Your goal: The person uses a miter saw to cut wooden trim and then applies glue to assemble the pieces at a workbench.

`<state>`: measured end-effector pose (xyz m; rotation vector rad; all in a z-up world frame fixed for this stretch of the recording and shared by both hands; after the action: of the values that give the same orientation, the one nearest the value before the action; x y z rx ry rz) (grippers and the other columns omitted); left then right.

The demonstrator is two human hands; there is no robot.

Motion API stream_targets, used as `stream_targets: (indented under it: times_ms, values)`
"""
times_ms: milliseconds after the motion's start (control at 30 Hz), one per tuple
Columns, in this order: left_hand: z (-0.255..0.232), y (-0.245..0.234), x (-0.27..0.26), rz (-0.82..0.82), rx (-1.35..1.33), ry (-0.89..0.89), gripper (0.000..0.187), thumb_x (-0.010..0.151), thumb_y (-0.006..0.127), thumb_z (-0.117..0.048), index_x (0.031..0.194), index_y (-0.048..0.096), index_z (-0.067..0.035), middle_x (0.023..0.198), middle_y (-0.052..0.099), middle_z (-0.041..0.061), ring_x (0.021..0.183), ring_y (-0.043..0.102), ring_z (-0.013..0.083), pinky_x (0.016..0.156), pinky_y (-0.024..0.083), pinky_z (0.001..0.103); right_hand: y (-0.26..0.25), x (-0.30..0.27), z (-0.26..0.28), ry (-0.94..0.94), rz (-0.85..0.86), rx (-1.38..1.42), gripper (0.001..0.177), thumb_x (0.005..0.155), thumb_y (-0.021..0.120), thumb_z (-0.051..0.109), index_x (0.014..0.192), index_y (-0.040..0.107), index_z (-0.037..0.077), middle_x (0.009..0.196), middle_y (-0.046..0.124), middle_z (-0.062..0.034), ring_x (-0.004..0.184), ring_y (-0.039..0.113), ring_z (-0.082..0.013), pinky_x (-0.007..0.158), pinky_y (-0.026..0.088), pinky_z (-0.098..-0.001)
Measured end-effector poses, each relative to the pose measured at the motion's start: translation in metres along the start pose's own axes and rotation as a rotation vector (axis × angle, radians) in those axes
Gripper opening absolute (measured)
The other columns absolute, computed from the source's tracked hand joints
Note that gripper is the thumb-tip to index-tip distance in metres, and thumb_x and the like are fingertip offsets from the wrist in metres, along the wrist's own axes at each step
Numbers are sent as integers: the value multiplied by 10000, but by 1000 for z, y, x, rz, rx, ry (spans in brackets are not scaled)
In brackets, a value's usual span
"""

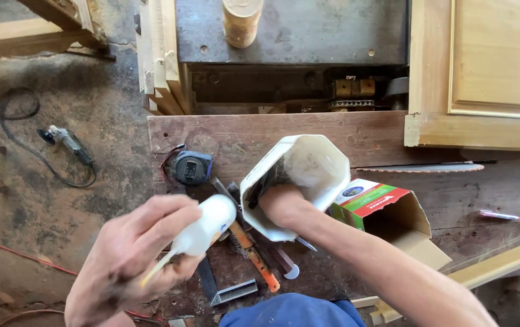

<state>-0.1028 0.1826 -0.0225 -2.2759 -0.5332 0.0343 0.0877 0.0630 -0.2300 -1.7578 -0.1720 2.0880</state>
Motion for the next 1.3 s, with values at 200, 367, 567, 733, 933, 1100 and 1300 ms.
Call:
stream_targets:
  times_ms: [200, 367, 567, 733, 933, 1100, 1300]
  values:
    - [10, 3, -54, -175, 91, -68, 436, 817, 766, -235, 1202, 633, -79, 1179, 681, 101, 919, 737, 214, 718, 644, 322, -7, -14, 28, 116, 72, -430, 291, 911, 567, -80, 1119, 721, 54, 1088, 730, -141, 924, 721, -380, 628, 606, -429]
    - [23, 21, -91, -206, 12, -136, 526, 805, 803, -264, 1265, 631, -75, 1225, 678, 156, 968, 738, 239, 787, 627, 325, -2, -7, 23, 54, 99, -606, 250, 966, 573, -66, 1022, 737, 115, 974, 725, -44, 849, 691, -259, 638, 576, -352]
    - [25, 50, -103, -204, -8, -98, 516, 815, 753, -231, 1280, 604, -65, 1192, 683, 155, 968, 727, 265, 717, 610, 331, -21, -28, 39, 46, 245, -659, 205, 997, 582, -47, 1073, 714, 90, 1061, 690, -66, 979, 675, -278, 794, 635, -349]
    - [39, 70, -118, -168, -31, -126, 535, 808, 747, -232, 1289, 588, -59, 1211, 671, 147, 984, 712, 263, 678, 613, 329, -5, -27, -22, 188, -197, -331, 163, 954, 571, 72, 872, 703, 119, 785, 667, -22, 698, 665, -208, 565, 582, -387]
    - [36, 73, -99, -107, -41, -210, 529, 760, 760, -238, 1250, 624, -95, 1242, 661, 102, 1001, 708, 259, 675, 599, 357, -33, -39, -68, 346, -575, -373, 709, 766, 781, 360, 1352, 495, 82, 1218, 593, -148, 1092, 602, -283, 945, 536, -474]
    - [33, 80, -84, -36, 7, -211, 540, 762, 770, -255, 1268, 623, -135, 1269, 655, 79, 974, 708, 260, 632, 573, 375, -39, -43, -65, 354, -457, -155, 311, 975, 660, 125, 1256, 545, 61, 977, 703, -126, 827, 703, -257, 838, 587, -426]
    - [36, 82, -82, -137, 39, -231, 499, 717, 766, -189, 1199, 645, -144, 1201, 692, 48, 908, 711, 196, 588, 571, 310, -12, -88, -27, 86, -618, -104, 253, 901, 521, -84, 808, 669, 100, 733, 635, -42, 817, 524, -241, 891, 402, -461]
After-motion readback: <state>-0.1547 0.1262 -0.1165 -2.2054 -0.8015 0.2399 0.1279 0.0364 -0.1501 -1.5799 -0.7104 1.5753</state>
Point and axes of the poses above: each hand's wrist, its own x-axis towards the middle knuckle, its own y-axis out of the palm, z = x × y, the point moved 4 cm from there along x, towards the middle knuckle
